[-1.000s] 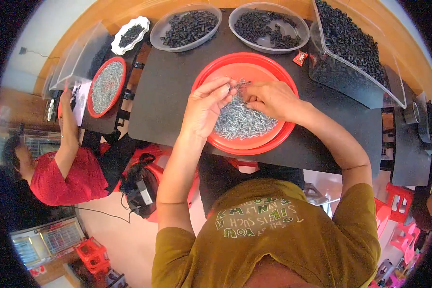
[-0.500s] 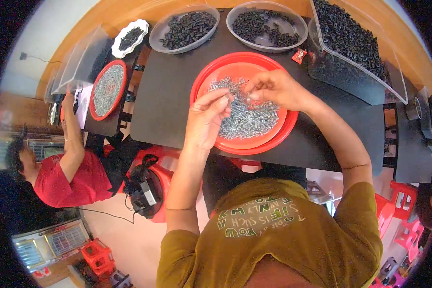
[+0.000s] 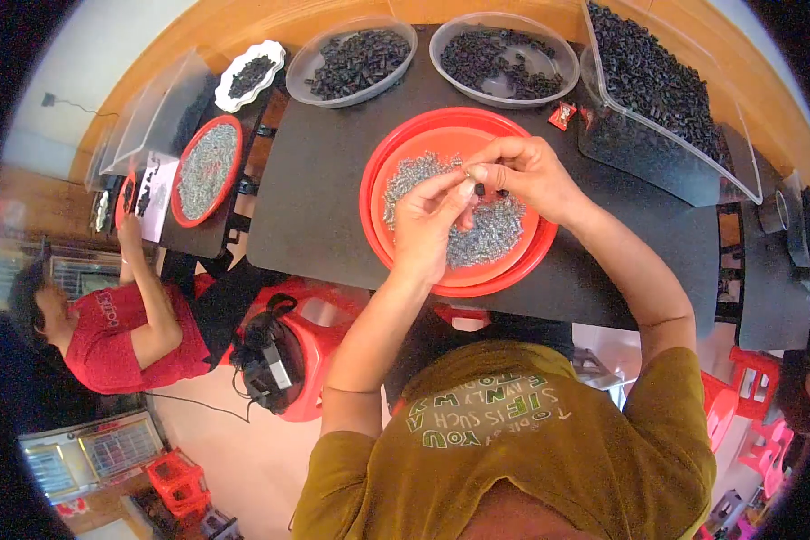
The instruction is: The person assembles small components by picking up black plastic pieces and screws from trays on the table and inserting the screws into the black plastic pieces by hand.
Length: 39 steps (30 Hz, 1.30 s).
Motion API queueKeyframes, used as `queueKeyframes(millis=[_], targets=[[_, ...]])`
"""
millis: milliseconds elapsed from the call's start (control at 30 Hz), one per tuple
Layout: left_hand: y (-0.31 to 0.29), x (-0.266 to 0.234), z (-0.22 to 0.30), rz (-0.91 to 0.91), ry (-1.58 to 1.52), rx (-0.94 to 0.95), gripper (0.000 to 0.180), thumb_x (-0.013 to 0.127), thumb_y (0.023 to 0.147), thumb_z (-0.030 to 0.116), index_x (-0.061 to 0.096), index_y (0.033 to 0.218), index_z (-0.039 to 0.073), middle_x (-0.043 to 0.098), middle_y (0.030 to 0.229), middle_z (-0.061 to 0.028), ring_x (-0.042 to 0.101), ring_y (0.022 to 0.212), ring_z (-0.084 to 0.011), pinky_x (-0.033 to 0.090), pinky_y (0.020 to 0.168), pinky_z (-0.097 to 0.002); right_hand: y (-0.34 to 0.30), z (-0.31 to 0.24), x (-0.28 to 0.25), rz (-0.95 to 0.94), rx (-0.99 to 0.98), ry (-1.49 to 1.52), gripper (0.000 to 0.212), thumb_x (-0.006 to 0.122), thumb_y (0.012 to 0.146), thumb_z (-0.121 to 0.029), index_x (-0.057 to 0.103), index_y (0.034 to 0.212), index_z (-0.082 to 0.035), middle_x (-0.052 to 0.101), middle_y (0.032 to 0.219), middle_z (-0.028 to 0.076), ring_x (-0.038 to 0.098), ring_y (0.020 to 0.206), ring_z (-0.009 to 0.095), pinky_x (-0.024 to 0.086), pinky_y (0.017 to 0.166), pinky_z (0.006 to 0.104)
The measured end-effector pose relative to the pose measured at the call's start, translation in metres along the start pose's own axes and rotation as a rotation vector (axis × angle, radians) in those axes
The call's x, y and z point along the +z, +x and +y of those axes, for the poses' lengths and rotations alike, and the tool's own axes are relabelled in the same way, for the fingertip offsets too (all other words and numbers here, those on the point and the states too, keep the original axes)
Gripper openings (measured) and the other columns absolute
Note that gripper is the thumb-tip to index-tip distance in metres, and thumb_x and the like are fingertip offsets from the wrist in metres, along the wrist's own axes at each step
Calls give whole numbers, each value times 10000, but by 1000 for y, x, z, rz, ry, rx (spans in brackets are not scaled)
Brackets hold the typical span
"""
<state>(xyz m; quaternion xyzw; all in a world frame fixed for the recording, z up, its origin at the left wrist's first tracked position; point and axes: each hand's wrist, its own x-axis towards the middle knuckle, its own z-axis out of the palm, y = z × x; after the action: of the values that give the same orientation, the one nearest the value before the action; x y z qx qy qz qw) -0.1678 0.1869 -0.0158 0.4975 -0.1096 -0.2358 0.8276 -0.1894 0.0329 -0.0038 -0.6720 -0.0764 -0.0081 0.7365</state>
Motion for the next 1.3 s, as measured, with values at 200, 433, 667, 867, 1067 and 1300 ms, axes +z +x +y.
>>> queueKeyframes(millis=[200,433,667,867,1067,1300], targets=[[0,6,-1,13,253,231,111,533,790,106,550,849,13,496,595,-3,430,485,-72,346,437,-194,-2,5,2,39,-13,49,132,563,775,-150,583,826,-30,572,684,2,514,582,57,413,499,189],[1,0,8,5,165,65,209,429,854,183,527,750,30,424,539,34,337,424,-27,251,378,-168,-3,-1,5,84,-48,-4,137,549,784,-145,563,844,-23,570,685,9,511,576,54,417,488,188],[4,-1,8,-29,208,21,154,483,829,167,538,774,34,468,579,16,381,451,-37,277,389,-157,0,0,0,128,-57,12,144,542,789,-141,545,865,-18,559,683,11,513,581,56,421,482,184],[10,-7,7,-68,-227,-62,118,524,802,160,556,794,47,567,680,-43,479,526,-76,374,466,-181,-3,-4,4,102,-70,47,144,542,787,-128,545,879,-18,556,695,11,520,615,62,430,496,192],[7,-1,5,8,-348,-89,132,533,794,179,565,808,51,581,707,-40,507,566,-97,404,522,-201,-7,-3,12,46,-111,84,149,556,773,-110,553,885,-11,587,773,32,548,705,83,450,597,212],[3,2,4,62,-327,-90,120,545,787,182,562,791,63,581,709,-37,516,572,-104,399,522,-209,-8,3,12,94,-211,-139,108,586,742,-115,591,818,-38,579,774,29,546,687,85,423,558,200]])
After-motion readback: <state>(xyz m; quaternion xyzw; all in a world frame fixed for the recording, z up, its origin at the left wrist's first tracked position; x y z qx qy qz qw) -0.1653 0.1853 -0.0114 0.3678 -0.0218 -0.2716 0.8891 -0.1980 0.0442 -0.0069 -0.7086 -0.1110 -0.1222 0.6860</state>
